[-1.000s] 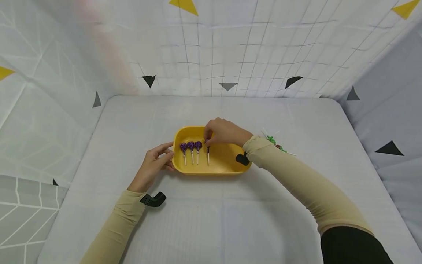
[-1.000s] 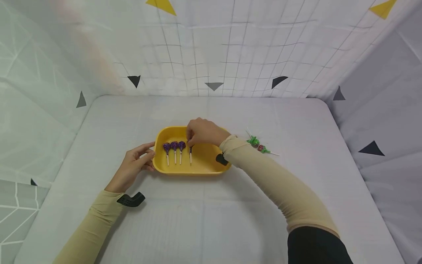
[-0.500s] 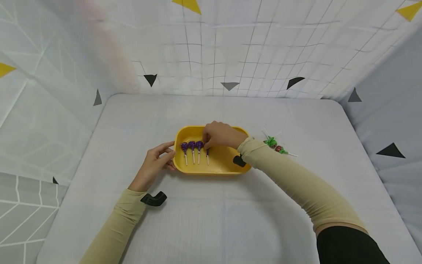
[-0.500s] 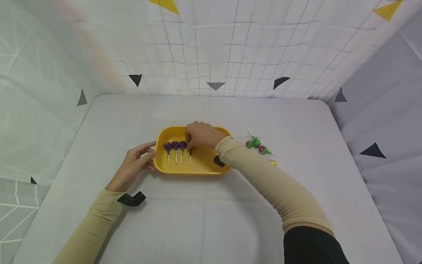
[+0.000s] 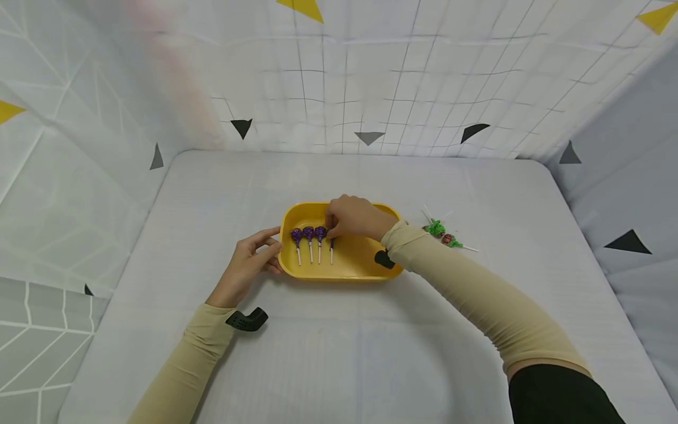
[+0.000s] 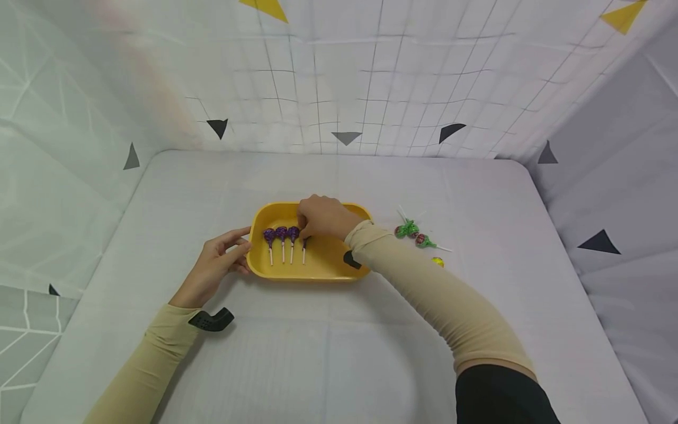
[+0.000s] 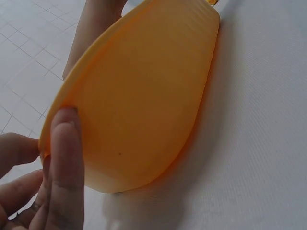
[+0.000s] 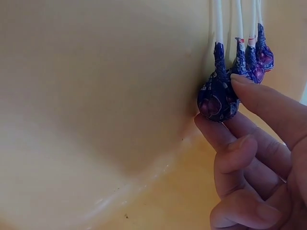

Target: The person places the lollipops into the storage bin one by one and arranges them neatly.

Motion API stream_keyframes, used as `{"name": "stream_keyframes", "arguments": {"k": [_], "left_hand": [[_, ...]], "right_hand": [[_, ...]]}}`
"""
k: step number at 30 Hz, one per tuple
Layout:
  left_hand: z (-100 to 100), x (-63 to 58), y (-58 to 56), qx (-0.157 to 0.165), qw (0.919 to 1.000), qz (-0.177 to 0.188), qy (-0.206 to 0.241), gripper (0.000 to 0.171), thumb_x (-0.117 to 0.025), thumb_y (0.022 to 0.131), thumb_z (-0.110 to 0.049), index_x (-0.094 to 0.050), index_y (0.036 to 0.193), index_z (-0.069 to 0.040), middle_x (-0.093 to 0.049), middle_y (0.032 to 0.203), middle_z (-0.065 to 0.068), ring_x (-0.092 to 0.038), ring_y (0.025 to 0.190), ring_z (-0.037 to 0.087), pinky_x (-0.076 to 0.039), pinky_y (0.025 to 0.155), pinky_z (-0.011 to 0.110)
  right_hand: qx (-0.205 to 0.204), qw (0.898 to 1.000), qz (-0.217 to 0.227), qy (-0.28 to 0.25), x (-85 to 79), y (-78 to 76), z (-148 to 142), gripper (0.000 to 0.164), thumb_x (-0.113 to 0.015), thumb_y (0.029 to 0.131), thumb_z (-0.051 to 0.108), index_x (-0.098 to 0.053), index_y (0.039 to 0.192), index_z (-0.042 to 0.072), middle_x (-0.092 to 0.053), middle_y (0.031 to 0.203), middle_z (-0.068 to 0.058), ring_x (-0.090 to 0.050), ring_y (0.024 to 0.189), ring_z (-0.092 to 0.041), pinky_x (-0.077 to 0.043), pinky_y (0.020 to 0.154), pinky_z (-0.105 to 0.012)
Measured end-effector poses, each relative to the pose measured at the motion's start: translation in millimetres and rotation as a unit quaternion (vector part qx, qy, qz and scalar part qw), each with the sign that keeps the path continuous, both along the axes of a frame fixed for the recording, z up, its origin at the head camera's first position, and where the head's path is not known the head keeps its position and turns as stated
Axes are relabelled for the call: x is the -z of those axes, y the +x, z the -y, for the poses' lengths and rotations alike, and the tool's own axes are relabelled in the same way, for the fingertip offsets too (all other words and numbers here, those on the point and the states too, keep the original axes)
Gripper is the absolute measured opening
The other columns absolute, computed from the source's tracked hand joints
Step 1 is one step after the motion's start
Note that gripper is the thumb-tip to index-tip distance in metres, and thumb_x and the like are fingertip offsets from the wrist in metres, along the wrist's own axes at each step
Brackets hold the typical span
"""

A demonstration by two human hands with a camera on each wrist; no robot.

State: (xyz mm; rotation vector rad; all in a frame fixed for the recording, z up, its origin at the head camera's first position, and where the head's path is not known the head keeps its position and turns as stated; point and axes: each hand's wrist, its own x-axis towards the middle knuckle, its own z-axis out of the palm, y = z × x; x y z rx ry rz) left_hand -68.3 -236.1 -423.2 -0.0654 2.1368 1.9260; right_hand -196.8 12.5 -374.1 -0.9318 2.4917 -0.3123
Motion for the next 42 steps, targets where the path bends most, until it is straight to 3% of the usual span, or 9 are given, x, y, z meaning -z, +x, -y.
{"name": "stream_keyframes", "arguments": {"k": [15,31,42], "left_hand": [[0.1,0.9,-0.1,0.001,1.0000,-0.002,0.002,0.052,-0.060,0.106,-0.025,-0.048,0.154,-0.010,-0.056,0.120,0.021,-0.069,0.072,0.016,-0.066,0.069,0.031],[0.2,3.4,-0.7,0.000,1.0000,-0.004,-0.003,0.051,-0.060,0.107,-0.023,-0.048,0.154,-0.009,-0.056,0.118,0.019,-0.069,0.072,0.015,-0.065,0.069,0.029],[-0.9,0.7,0.1,0.000,1.0000,-0.002,0.001,0.050,-0.060,0.106,-0.022,-0.049,0.154,-0.012,-0.057,0.119,0.018,-0.069,0.073,0.015,-0.065,0.069,0.030]], "right_hand": [[-0.003,1.000,-0.005,0.009,-2.2,1.0,0.7,0.023,-0.080,0.092,0.032,-0.078,0.105,0.014,-0.077,0.106,-0.002,-0.070,0.095,-0.017,-0.062,0.084,-0.033],[-0.003,1.000,-0.016,0.005,-1.5,2.3,-1.0,0.020,-0.082,0.091,0.033,-0.076,0.097,0.015,-0.076,0.100,0.001,-0.069,0.090,-0.016,-0.061,0.079,-0.032],[-0.007,1.000,-0.019,0.010,-4.2,2.8,-1.5,0.026,-0.082,0.091,0.035,-0.077,0.104,0.013,-0.076,0.105,-0.002,-0.070,0.095,-0.018,-0.062,0.083,-0.034]]}}
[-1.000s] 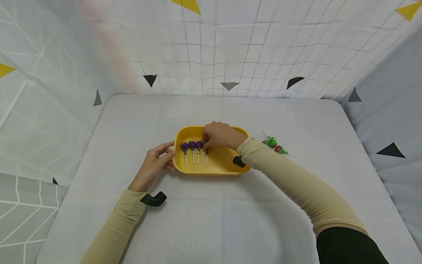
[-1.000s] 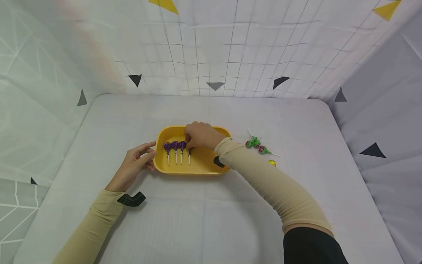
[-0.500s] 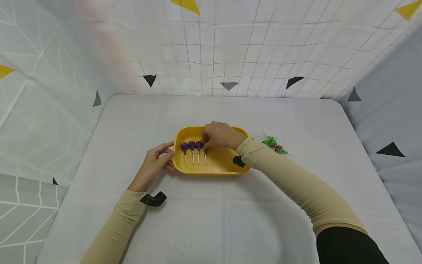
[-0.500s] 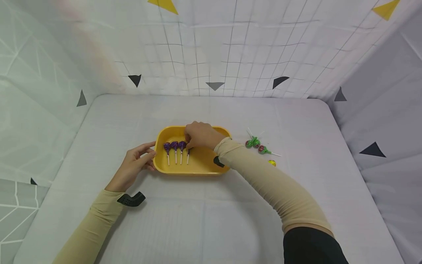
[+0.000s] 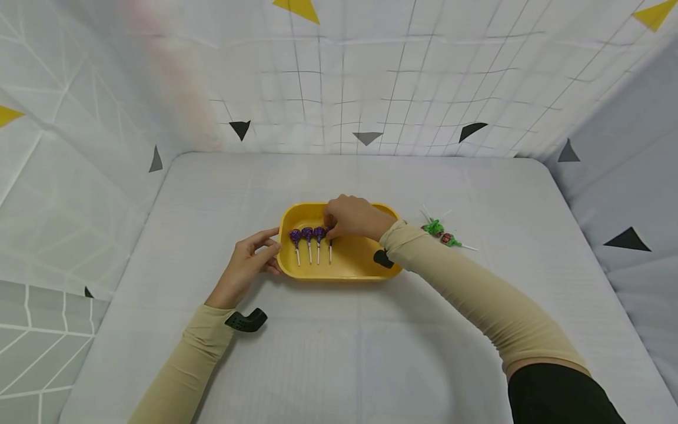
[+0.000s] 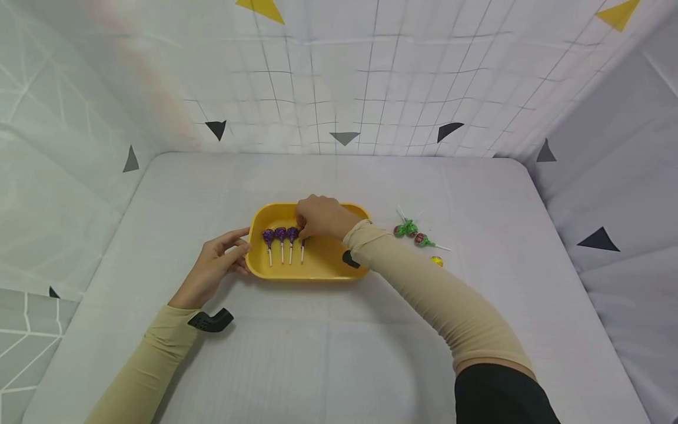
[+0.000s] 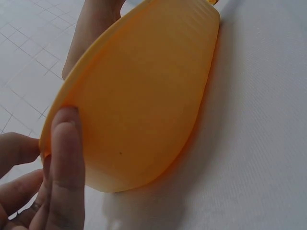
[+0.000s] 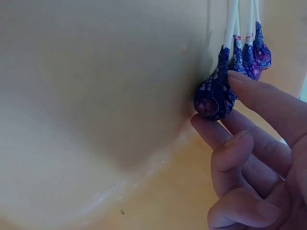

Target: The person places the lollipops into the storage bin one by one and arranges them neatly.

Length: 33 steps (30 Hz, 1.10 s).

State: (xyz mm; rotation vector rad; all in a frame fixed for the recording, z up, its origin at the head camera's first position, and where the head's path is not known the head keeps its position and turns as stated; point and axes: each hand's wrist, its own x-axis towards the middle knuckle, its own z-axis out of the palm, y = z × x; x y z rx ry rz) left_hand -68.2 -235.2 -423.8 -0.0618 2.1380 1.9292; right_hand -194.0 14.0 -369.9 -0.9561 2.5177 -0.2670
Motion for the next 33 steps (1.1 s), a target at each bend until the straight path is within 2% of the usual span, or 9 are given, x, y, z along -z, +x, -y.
{"name": "stream_keyframes", "arguments": {"k": [9,18,33], "left_hand": [[0.4,-0.1,0.1,-0.001,1.0000,0.000,-0.002,0.049,-0.060,0.106,-0.021,-0.049,0.153,-0.010,-0.057,0.119,0.019,-0.069,0.073,0.015,-0.066,0.069,0.031],[0.7,0.2,-0.1,0.001,1.0000,0.000,-0.002,0.049,-0.060,0.106,-0.021,-0.049,0.153,-0.010,-0.057,0.118,0.018,-0.069,0.073,0.015,-0.066,0.069,0.030],[1.2,2.6,-1.4,-0.001,1.0000,0.002,-0.004,0.049,-0.060,0.106,-0.022,-0.049,0.153,-0.011,-0.057,0.116,0.015,-0.070,0.072,0.015,-0.066,0.069,0.030]], "right_hand": [[0.009,1.000,0.021,0.004,1.6,-1.8,-1.1,0.027,-0.081,0.091,0.031,-0.078,0.110,0.012,-0.077,0.111,-0.003,-0.072,0.102,-0.019,-0.063,0.088,-0.035],[-0.001,1.000,0.020,-0.014,3.2,-1.7,1.1,0.024,-0.083,0.090,0.029,-0.078,0.106,0.011,-0.077,0.105,-0.003,-0.071,0.095,-0.017,-0.062,0.086,-0.033],[-0.004,1.000,0.014,-0.009,0.3,-2.1,-0.9,0.031,-0.081,0.092,0.032,-0.077,0.113,0.010,-0.077,0.111,-0.004,-0.072,0.102,-0.019,-0.062,0.090,-0.035]]}}
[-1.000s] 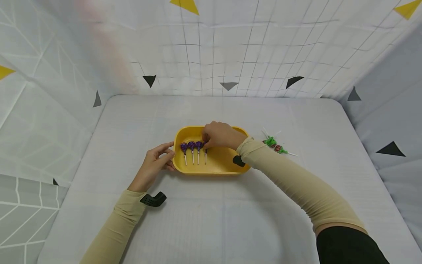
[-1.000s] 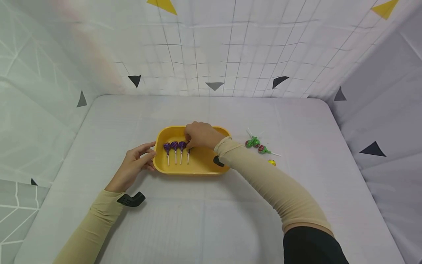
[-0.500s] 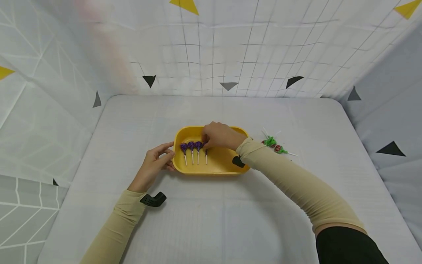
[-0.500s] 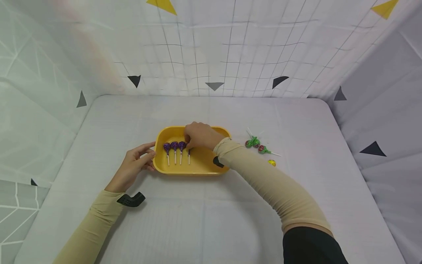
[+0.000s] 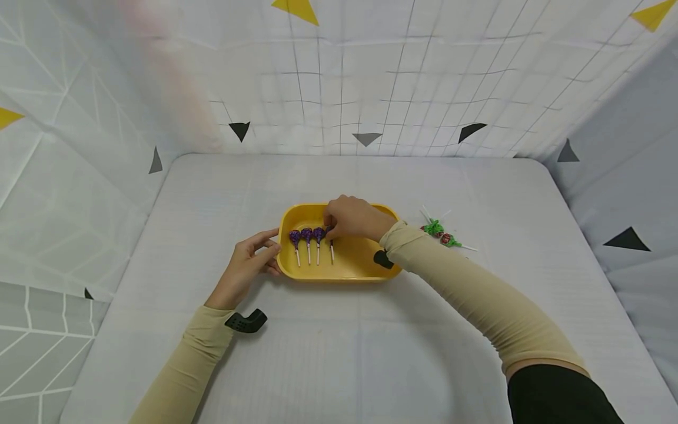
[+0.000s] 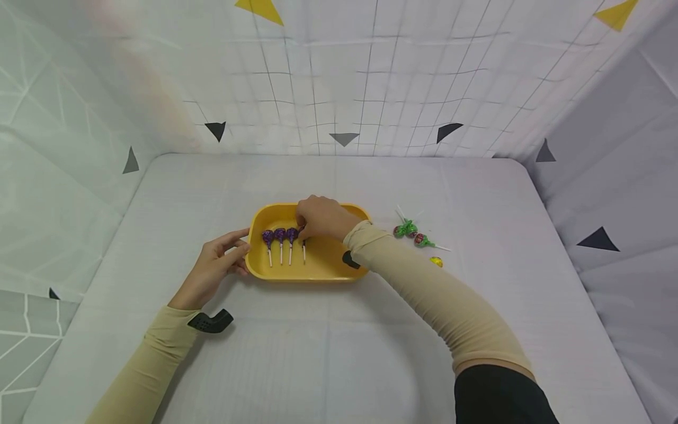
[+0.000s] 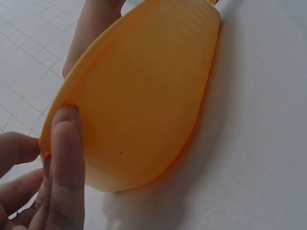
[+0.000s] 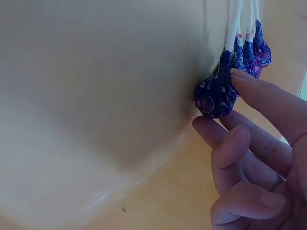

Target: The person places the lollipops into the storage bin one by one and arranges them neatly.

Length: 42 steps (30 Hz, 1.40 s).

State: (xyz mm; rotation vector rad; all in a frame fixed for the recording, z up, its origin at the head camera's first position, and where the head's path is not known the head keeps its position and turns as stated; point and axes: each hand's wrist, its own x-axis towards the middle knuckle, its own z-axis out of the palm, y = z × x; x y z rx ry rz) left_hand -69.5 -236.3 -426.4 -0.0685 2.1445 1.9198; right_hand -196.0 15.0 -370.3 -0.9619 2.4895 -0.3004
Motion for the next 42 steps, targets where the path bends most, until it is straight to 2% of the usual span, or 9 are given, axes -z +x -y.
{"name": "stream_keyframes", "arguments": {"k": [10,20,29,35,42], "left_hand": [[-2,-2.3,0.3,0.001,1.0000,-0.002,0.001,0.049,-0.060,0.106,-0.021,-0.049,0.153,-0.011,-0.057,0.116,0.015,-0.069,0.073,0.015,-0.066,0.069,0.030],[-2,-3.1,0.7,0.001,1.0000,-0.003,0.002,0.049,-0.060,0.106,-0.021,-0.049,0.153,-0.010,-0.057,0.114,0.013,-0.069,0.072,0.015,-0.065,0.068,0.030],[-1,-1.9,0.4,0.001,1.0000,-0.004,-0.004,0.049,-0.060,0.106,-0.022,-0.050,0.153,-0.011,-0.057,0.114,0.013,-0.069,0.072,0.015,-0.066,0.069,0.030],[-2,-1.8,0.3,0.000,1.0000,-0.002,0.000,0.049,-0.060,0.106,-0.021,-0.050,0.153,-0.011,-0.056,0.116,0.015,-0.069,0.072,0.015,-0.065,0.069,0.029],[-1,-2.0,0.8,0.000,1.0000,-0.001,0.000,0.050,-0.060,0.106,-0.022,-0.048,0.154,-0.009,-0.056,0.118,0.019,-0.069,0.072,0.014,-0.065,0.069,0.029]], "right_hand": [[0.013,1.000,-0.001,-0.008,-6.1,-1.0,-9,0.034,-0.079,0.093,0.034,-0.076,0.116,0.009,-0.076,0.114,-0.005,-0.070,0.107,-0.022,-0.061,0.094,-0.037],[0.023,0.999,-0.004,-0.048,-21.5,0.6,-33,0.038,-0.080,0.091,0.033,-0.076,0.119,0.007,-0.077,0.113,-0.005,-0.071,0.107,-0.022,-0.060,0.098,-0.038],[0.018,0.998,0.003,-0.057,-47.5,4.6,-60,0.037,-0.080,0.092,0.030,-0.075,0.120,0.006,-0.076,0.116,-0.008,-0.070,0.112,-0.026,-0.059,0.100,-0.041],[0.020,0.998,-0.015,-0.059,-58.3,7.9,-79,0.031,-0.080,0.092,0.028,-0.076,0.117,0.010,-0.077,0.115,-0.007,-0.071,0.107,-0.023,-0.061,0.093,-0.040],[0.047,0.997,-0.012,-0.056,-67.6,14.3,-107,0.029,-0.079,0.093,0.030,-0.076,0.117,0.014,-0.078,0.114,-0.003,-0.070,0.096,-0.018,-0.063,0.083,-0.034]]}}
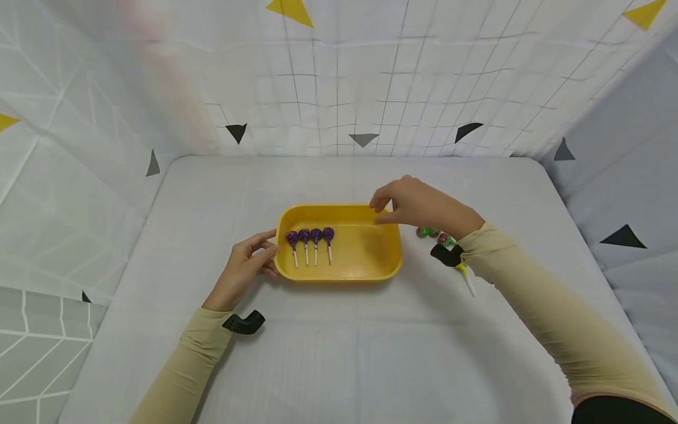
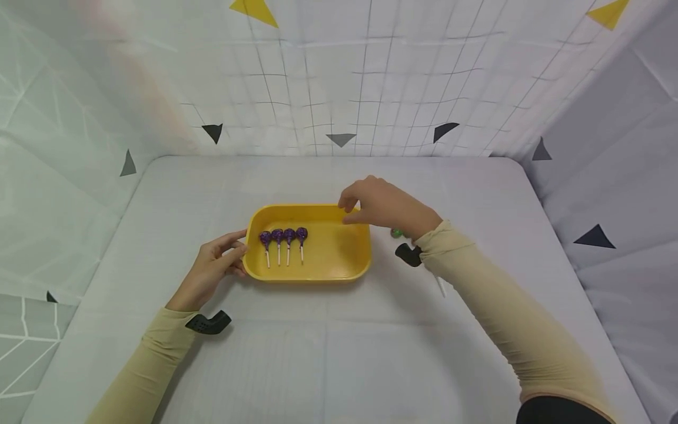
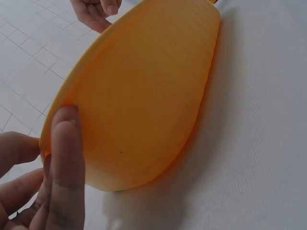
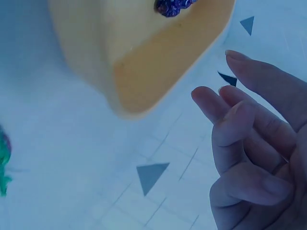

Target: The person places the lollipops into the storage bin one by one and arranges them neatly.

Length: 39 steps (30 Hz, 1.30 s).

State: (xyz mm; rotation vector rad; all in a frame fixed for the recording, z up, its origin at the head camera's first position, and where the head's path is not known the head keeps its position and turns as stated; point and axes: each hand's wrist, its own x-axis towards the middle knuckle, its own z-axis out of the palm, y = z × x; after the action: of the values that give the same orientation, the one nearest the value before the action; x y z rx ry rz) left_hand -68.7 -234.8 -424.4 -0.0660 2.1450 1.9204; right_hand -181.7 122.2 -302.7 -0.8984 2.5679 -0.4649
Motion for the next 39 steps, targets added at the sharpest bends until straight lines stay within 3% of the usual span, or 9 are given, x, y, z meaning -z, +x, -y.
{"name": "stream_keyframes", "arguments": {"k": [14,25,31,39], "left_hand": [[0,0.3,0.0,0.000,1.0000,0.000,-0.010,0.050,-0.059,0.107,-0.021,-0.048,0.154,-0.010,-0.056,0.119,0.021,-0.068,0.073,0.014,-0.066,0.069,0.030],[0,0.5,1.0,0.001,1.0000,0.002,-0.009,0.049,-0.059,0.107,-0.021,-0.049,0.154,-0.011,-0.056,0.119,0.021,-0.068,0.073,0.014,-0.066,0.070,0.031],[0,1.4,0.3,0.000,0.9999,0.000,-0.010,0.049,-0.060,0.107,-0.022,-0.050,0.153,-0.011,-0.056,0.118,0.020,-0.068,0.073,0.014,-0.066,0.069,0.031],[-2,-2.0,1.6,0.001,0.9998,-0.006,-0.017,0.050,-0.058,0.107,-0.019,-0.047,0.154,-0.008,-0.058,0.113,0.013,-0.069,0.072,0.014,-0.066,0.069,0.032]], "right_hand": [[0.058,0.998,0.002,-0.019,-0.3,17.6,-70,0.027,-0.081,0.091,0.025,-0.076,0.116,0.014,-0.078,0.110,-0.003,-0.069,0.077,-0.011,-0.060,0.072,-0.028],[0.083,0.996,0.013,-0.005,9.2,30.1,-101,0.029,-0.081,0.091,0.023,-0.076,0.117,0.013,-0.078,0.107,-0.003,-0.066,0.075,-0.013,-0.056,0.065,-0.028],[0.104,0.994,0.018,0.008,20.5,35.8,-116,0.030,-0.082,0.090,0.027,-0.077,0.116,0.013,-0.079,0.107,-0.002,-0.063,0.075,-0.012,-0.055,0.062,-0.027],[0.116,0.993,0.018,0.020,43.7,44.2,-138,0.029,-0.082,0.090,0.021,-0.077,0.116,0.009,-0.079,0.111,-0.010,-0.063,0.076,-0.012,-0.052,0.061,-0.027]]}}
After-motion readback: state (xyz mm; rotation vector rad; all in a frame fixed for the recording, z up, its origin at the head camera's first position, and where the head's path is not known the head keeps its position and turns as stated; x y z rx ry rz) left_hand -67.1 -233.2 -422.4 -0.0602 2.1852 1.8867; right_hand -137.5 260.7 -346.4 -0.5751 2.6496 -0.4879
